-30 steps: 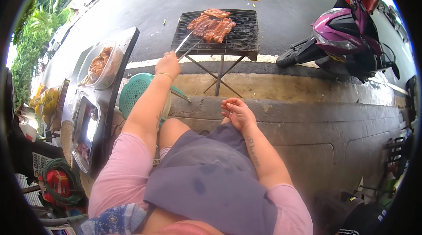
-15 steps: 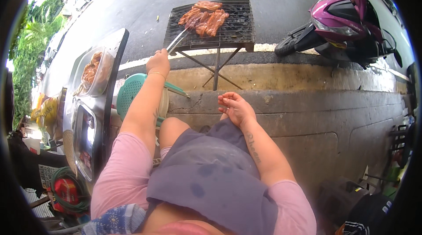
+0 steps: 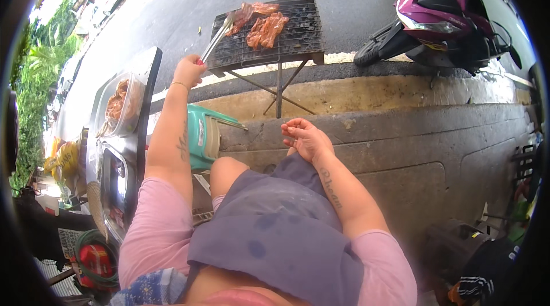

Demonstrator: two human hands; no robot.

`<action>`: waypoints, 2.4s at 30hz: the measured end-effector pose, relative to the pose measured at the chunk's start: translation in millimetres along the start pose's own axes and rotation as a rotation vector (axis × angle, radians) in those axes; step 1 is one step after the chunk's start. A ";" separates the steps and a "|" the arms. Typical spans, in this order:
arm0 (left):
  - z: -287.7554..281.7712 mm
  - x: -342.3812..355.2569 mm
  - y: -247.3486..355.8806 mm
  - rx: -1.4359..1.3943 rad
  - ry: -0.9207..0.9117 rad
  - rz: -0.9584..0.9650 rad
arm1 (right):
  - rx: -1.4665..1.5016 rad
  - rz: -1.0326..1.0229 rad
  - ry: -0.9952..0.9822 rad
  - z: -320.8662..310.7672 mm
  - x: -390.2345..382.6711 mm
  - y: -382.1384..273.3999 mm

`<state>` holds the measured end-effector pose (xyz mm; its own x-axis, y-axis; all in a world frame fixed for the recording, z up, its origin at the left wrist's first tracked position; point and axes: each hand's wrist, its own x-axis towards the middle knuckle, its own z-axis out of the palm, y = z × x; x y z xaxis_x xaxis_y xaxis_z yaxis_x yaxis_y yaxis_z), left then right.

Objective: The person grills meat over a small charcoal grill using tongs to turn the pieces and a hand fan to stoke the embers.

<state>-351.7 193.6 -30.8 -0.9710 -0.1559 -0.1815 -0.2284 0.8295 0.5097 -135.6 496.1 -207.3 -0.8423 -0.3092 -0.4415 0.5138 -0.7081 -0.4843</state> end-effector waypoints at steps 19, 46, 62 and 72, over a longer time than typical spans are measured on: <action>14.4 30.8 -63.0 0.486 0.107 0.123 | -0.027 0.025 -0.024 7.8 5.4 4.1; 58.9 -65.7 -49.8 0.384 0.089 0.154 | -0.008 0.023 0.008 0.5 7.7 6.3; -14.8 -186.3 -106.3 -0.885 0.035 -0.014 | -0.143 -0.086 -0.008 -1.6 -2.1 22.0; -62.1 -240.6 -158.2 -0.597 -0.060 -0.005 | -0.347 -0.168 0.052 0.8 -12.9 31.6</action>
<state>-86.4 66.5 -15.5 -0.9681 -0.1137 -0.2233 -0.2500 0.3811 0.8901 -108.6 477.2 -216.3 -0.9145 -0.1685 -0.3680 0.4018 -0.4866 -0.7757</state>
